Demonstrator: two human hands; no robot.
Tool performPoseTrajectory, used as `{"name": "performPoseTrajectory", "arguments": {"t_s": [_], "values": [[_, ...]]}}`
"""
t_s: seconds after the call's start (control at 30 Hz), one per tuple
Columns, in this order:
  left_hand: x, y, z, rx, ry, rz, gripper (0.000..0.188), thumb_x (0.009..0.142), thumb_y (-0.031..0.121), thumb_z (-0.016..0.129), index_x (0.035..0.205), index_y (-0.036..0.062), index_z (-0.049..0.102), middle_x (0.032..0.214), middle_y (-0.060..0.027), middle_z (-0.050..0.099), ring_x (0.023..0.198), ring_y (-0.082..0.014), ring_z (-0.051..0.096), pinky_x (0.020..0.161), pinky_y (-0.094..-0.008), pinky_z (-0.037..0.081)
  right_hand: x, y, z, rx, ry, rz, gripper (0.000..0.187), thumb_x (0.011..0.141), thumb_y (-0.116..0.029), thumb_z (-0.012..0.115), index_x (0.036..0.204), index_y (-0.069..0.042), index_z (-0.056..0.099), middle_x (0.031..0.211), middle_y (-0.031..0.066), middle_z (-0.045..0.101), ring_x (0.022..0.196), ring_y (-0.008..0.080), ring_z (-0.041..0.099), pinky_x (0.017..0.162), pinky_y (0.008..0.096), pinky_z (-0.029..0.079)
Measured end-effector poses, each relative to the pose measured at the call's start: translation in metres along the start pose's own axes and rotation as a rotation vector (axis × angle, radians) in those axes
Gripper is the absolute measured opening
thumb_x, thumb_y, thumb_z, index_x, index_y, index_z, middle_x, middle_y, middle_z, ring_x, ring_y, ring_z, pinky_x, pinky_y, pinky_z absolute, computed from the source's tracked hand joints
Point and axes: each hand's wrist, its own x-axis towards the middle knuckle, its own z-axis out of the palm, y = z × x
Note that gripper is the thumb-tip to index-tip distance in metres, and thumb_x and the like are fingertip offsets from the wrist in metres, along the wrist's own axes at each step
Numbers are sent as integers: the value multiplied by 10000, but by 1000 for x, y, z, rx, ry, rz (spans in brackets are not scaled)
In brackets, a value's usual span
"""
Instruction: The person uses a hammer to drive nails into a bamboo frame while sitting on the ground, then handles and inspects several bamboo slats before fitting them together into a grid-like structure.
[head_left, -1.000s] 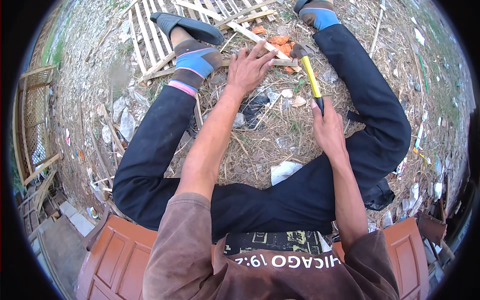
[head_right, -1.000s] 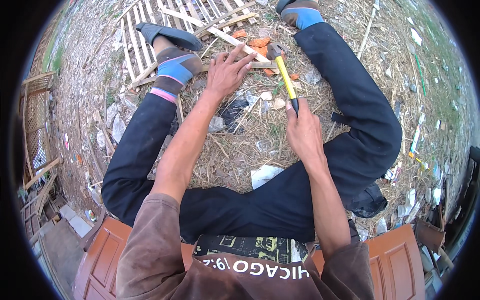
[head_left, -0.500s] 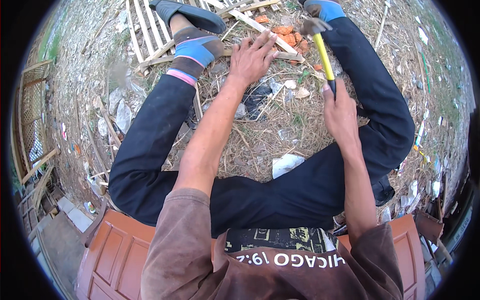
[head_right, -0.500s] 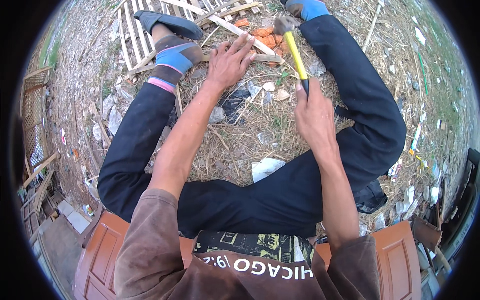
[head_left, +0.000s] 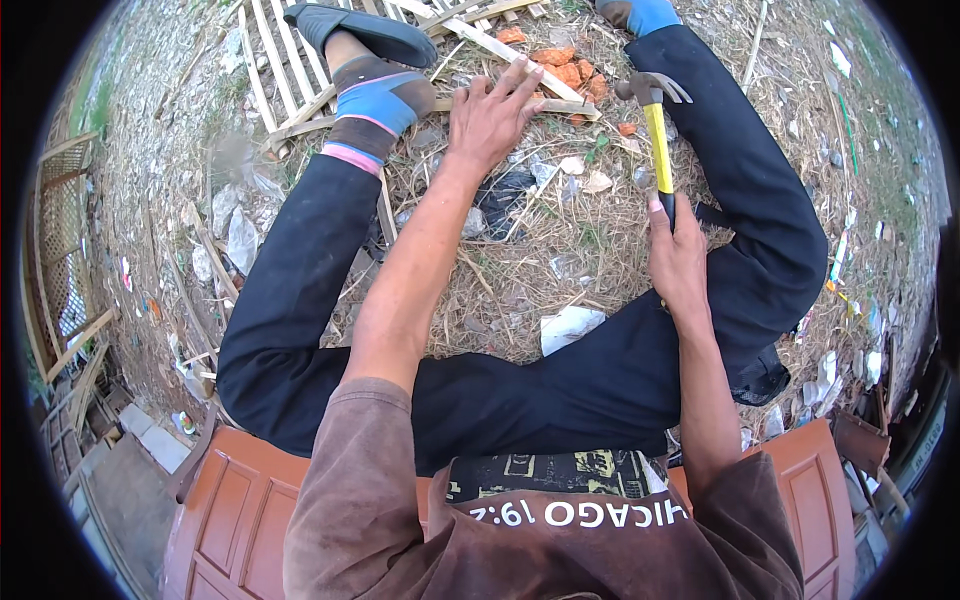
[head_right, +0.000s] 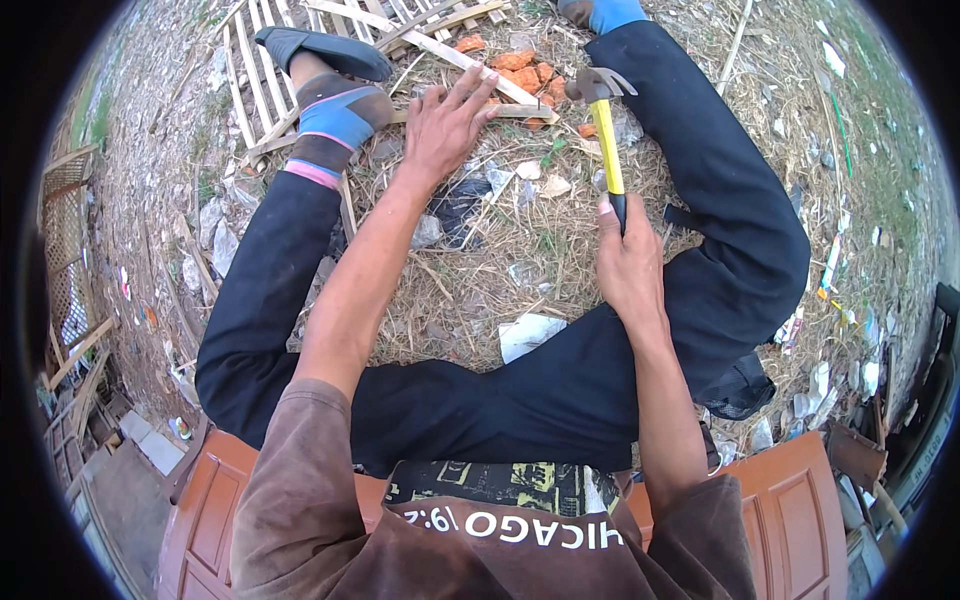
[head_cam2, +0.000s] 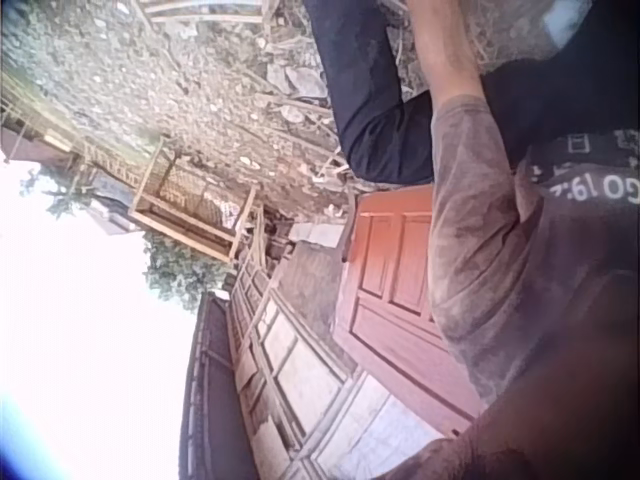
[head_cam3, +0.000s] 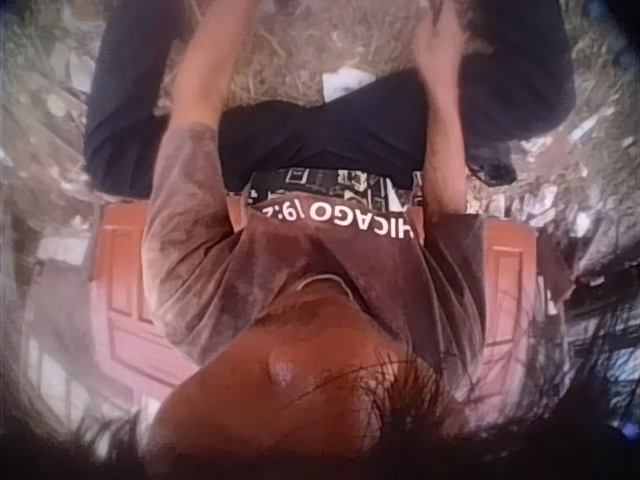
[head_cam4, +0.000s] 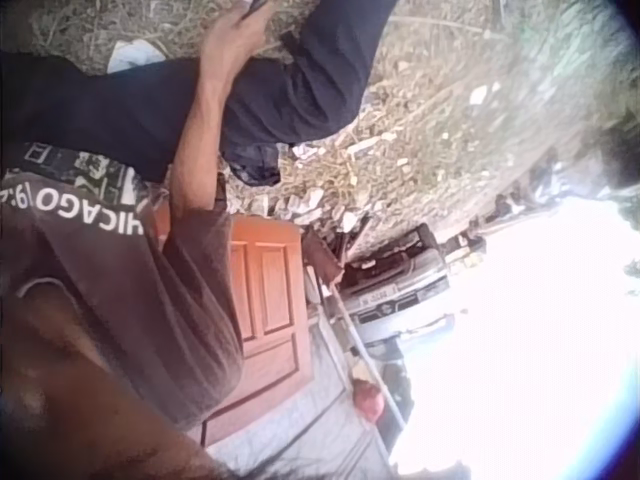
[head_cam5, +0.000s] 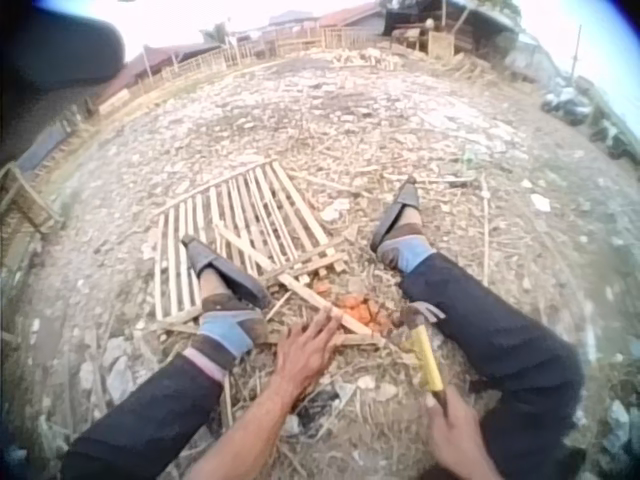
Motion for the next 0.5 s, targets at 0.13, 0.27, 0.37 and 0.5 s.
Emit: {"name": "performPoseTrajectory", "arguments": {"t_s": [0.13,0.27,0.37,0.5], "values": [[-1,0,-3,40,60,6,488,972,504,537,1433,342,533,1499,66,494,1056,-248,542,859,-423,422,3,-2,4,-3,11,-68,266,1050,-268,502,1055,-3,527,725,202,592,676,384,618,639,484,439],[1,3,-3,9,38,-27,493,973,489,548,1451,377,501,1522,95,460,1064,-252,537,890,-433,415,0,0,7,-18,-29,-29,272,1047,-270,511,1037,1,517,718,197,582,666,383,600,639,478,433],[3,6,2,-9,94,-31,507,957,502,564,1447,387,504,1506,95,477,1032,-250,545,869,-431,420,-2,2,9,-2,-25,-36,278,1046,-269,517,1012,7,512,717,194,570,656,364,574,638,471,425],[2,5,0,25,108,-47,497,965,511,547,1445,388,507,1502,100,480,979,-233,552,861,-426,422,-4,3,13,11,-28,-42,298,1049,-277,513,1060,20,528,716,187,554,651,342,549,652,467,424]]}}
